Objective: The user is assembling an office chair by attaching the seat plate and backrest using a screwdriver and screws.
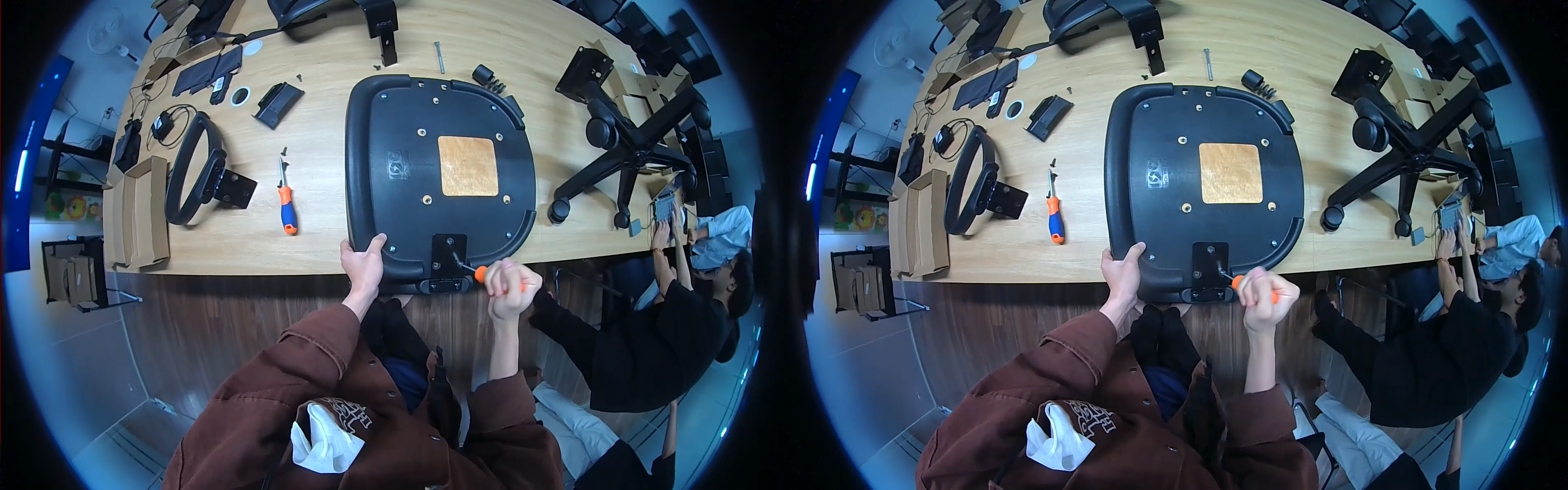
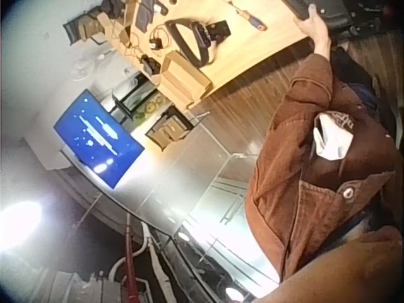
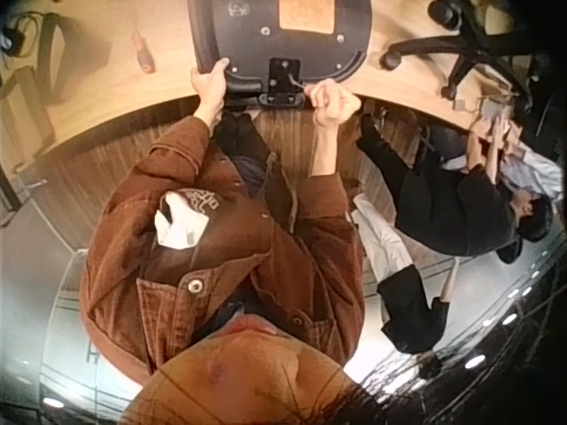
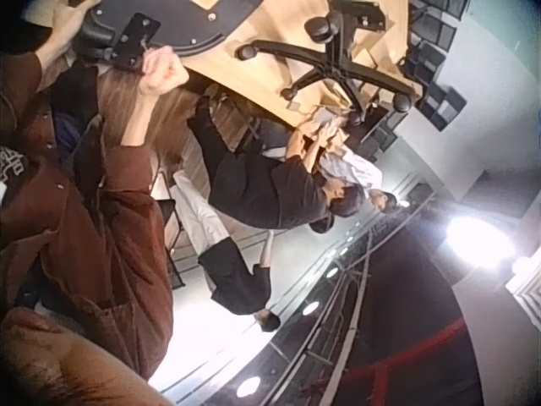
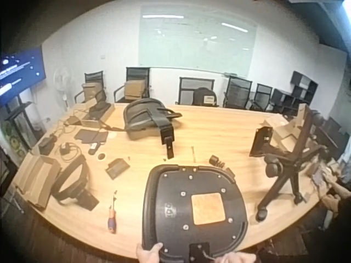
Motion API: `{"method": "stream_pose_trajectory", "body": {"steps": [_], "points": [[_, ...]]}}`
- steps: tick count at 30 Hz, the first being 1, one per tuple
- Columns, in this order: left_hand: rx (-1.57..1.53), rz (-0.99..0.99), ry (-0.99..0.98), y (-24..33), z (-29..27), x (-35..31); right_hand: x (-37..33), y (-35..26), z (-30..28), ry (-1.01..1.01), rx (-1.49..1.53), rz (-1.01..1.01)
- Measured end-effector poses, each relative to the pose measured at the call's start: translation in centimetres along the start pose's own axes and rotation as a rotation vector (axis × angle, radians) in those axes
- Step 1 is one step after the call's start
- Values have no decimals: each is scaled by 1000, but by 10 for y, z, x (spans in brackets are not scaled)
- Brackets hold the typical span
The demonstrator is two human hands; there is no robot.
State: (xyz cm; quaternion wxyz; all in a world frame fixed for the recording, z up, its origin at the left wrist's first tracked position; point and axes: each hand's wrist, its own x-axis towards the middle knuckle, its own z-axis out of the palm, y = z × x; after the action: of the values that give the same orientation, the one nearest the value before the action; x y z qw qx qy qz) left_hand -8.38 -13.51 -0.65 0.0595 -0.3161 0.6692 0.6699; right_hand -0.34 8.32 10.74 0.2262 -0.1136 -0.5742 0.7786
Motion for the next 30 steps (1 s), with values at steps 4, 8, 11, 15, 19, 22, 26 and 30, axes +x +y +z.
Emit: {"method": "stream_pose_trajectory", "body": {"steps": [4,8,11,15,19,22,26,30], "points": [[-81,10,12,2,3,-6,-9,4,49,317,-221,-89],[26,92,41,3,6,-9,-3,22,69,480,-330,-182],[98,169,109,1,5,-12,10,18,66,597,-186,-151],[118,161,119,4,6,-13,11,20,70,657,-196,-171],[101,194,124,0,7,-11,11,14,73,658,-211,-146],[107,132,54,2,6,-10,13,11,56,528,-218,-142],[161,107,47,0,0,-6,19,-18,25,210,-781,-360],[156,90,35,5,-2,-8,22,-59,-9,-388,-1442,-306]]}}
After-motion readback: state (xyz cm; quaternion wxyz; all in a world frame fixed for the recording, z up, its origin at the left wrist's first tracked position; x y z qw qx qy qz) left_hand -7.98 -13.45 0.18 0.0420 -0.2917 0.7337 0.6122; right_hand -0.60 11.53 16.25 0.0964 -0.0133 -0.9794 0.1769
